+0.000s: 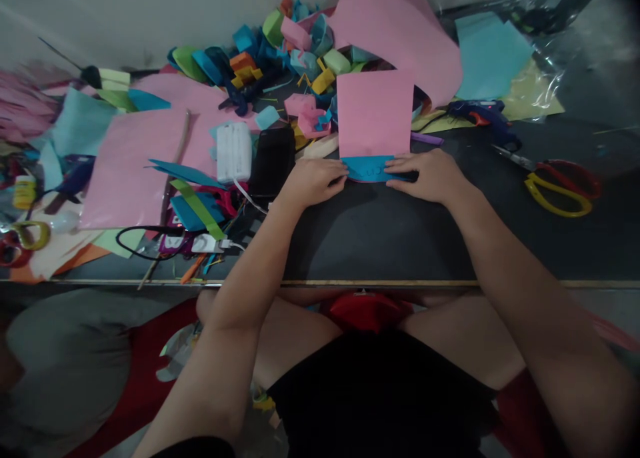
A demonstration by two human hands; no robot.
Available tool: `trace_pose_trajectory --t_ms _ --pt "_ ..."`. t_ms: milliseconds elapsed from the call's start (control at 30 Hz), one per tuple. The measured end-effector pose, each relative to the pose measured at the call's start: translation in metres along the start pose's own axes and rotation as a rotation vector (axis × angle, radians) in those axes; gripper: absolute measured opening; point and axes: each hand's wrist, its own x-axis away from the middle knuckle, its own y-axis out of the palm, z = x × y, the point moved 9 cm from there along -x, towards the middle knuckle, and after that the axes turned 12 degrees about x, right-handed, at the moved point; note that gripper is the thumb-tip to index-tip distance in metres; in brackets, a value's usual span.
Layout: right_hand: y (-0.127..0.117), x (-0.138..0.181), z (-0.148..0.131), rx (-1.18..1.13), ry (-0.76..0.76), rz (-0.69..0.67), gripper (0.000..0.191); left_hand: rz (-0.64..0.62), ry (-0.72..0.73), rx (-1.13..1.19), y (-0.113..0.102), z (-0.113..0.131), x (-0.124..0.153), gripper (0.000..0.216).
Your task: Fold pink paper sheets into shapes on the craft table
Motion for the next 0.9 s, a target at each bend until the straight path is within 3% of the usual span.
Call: trace_pose_trajectory --t_ms 167,367,633,733,900 --pt "0.001 0.002 0.002 0.073 0.047 0.036 0.044 0.057 -0.087 -0.111 0.003 -0.010 -0.002 0.036" --pt "0.007 0.000 0.009 0.110 0.068 0.068 0.035 0.150 -0.116 -0.034 -0.004 -0.023 -0.001 0.034" --pt "0.002 0.001 0.011 0.173 0.077 0.072 0.038 0.069 -0.071 0.071 0.001 -0.009 -0.003 0.045" --pt "0.000 0.001 0.011 0.159 0.086 0.081 0.038 0.045 -0.075 0.076 0.009 -0.012 -0.005 0.031" --pt "-0.003 0.001 0.015 0.159 0.139 0.097 0.042 0.104 -0.096 0.097 0.009 -0.017 -0.006 0.028"
